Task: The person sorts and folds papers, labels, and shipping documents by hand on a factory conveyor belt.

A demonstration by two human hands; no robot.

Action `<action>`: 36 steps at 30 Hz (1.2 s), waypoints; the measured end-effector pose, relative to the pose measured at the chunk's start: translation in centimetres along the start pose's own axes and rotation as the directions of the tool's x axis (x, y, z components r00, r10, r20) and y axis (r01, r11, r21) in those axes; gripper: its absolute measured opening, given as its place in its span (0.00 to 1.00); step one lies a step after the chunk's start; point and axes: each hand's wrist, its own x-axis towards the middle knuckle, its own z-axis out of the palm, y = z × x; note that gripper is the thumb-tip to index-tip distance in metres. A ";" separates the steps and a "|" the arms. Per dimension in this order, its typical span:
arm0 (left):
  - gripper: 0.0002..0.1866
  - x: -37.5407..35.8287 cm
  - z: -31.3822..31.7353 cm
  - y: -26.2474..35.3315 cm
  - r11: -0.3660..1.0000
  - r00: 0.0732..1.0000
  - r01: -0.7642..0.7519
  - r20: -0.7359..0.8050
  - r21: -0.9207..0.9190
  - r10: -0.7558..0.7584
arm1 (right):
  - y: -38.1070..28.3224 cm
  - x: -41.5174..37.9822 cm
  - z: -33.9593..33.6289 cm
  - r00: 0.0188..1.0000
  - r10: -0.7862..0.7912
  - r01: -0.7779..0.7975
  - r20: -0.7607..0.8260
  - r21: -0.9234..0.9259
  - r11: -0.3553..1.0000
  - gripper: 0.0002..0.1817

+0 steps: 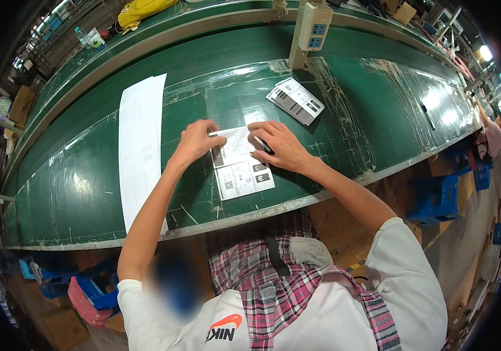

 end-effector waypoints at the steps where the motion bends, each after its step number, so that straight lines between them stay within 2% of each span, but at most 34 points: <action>1: 0.17 0.3 -0.5 -0.3 0.993 0.998 0.015 0.057 -0.114 -0.008 | 0.0 0.0 0.4 0.997 0.035 -0.031 -0.071 0.056 0.998 0.20; 2: 0.16 0.5 -0.9 -0.5 0.974 0.993 0.035 0.114 -0.226 -0.010 | 0.1 0.1 0.6 0.987 0.072 -0.056 -0.141 0.115 0.992 0.22; 5: 0.19 -0.1 -1.5 -0.9 0.902 0.997 0.022 0.081 -0.432 0.015 | -0.9 1.0 -0.5 0.921 0.387 -0.345 -0.036 0.384 0.856 0.24; 6: 0.20 -0.5 -1.5 -1.0 0.868 0.997 0.020 0.071 -0.497 0.018 | -0.3 1.1 -0.3 0.908 0.416 -0.378 0.038 0.500 0.779 0.22; 8: 0.19 -1.4 -2.1 -0.1 0.860 0.998 0.035 0.059 -0.510 -0.006 | 1.5 1.9 0.3 0.879 0.436 -0.439 0.194 0.690 0.576 0.18; 9: 0.19 -1.8 -2.4 0.2 0.855 0.999 0.040 0.049 -0.517 -0.018 | 1.5 2.3 0.3 0.887 0.419 -0.400 0.193 0.774 0.491 0.15; 12: 0.18 -2.9 -2.2 0.1 0.828 0.999 0.016 0.046 -0.561 0.011 | 1.3 3.5 -0.3 0.894 0.428 -0.359 0.130 0.779 0.514 0.14; 13: 0.13 -3.3 -2.2 0.5 0.796 1.000 0.011 0.014 -0.605 -0.004 | 1.1 3.8 -0.8 0.899 0.421 -0.350 0.120 0.775 0.526 0.12; 16: 0.09 -3.3 -2.9 1.2 0.753 0.964 -0.222 -0.253 -0.619 0.076 | -0.3 5.0 -2.0 0.931 0.351 -0.163 -0.097 0.750 0.641 0.10; 17: 0.10 -3.7 -3.3 1.9 0.852 0.941 -0.224 -0.332 -0.474 0.063 | -1.1 5.3 -2.9 0.928 0.346 -0.158 -0.136 0.697 0.699 0.06; 20: 0.16 -5.4 -3.1 3.3 0.871 0.728 -0.490 -0.566 -0.036 0.387 | -1.5 5.5 -4.4 0.934 0.029 0.131 -0.356 0.420 0.898 0.11; 21: 0.20 -6.3 -2.6 3.5 0.849 0.679 -0.526 -0.573 0.056 0.458 | -1.9 4.8 -4.9 0.936 -0.073 0.185 -0.345 0.302 0.935 0.19; 22: 0.19 -7.2 -1.8 2.8 0.834 0.669 -0.515 -0.515 0.198 0.535 | -1.6 4.0 -4.5 0.937 -0.155 0.238 -0.312 0.249 0.939 0.21; 24: 0.20 -8.2 0.6 1.4 0.804 0.675 -0.550 -0.448 0.226 0.587 | -1.8 1.4 -3.7 0.977 -0.179 0.198 -0.118 0.182 0.963 0.20; 26: 0.22 -9.4 3.1 0.0 0.816 0.723 -0.543 -0.385 0.197 0.574 | -1.9 -0.4 -2.2 0.979 -0.190 0.198 -0.068 0.134 0.971 0.18; 28: 0.21 -10.2 4.5 -0.1 0.859 0.785 -0.493 -0.356 0.136 0.507 | -1.9 -1.5 -1.5 0.983 -0.185 0.180 0.019 0.138 0.974 0.17; 31: 0.18 -10.1 5.1 -0.4 0.894 0.830 -0.442 -0.343 0.076 0.439 | -1.9 -1.6 -1.3 0.991 -0.126 0.116 0.050 0.167 0.979 0.17; 34: 0.14 -9.3 5.1 -0.8 0.936 0.877 -0.334 -0.401 -0.111 0.265 | -1.1 -1.1 -0.4 0.998 0.052 -0.058 0.028 0.318 0.946 0.14; 35: 0.12 -8.9 5.2 -0.7 0.946 0.842 -0.315 -0.482 -0.078 0.241 | -0.3 -0.9 0.6 0.997 0.080 -0.076 -0.001 0.309 0.948 0.10; 36: 0.12 -8.5 5.3 -1.0 0.959 0.868 -0.244 -0.472 -0.140 0.152 | -0.5 -0.3 0.4 0.986 0.164 -0.167 0.038 0.346 0.923 0.09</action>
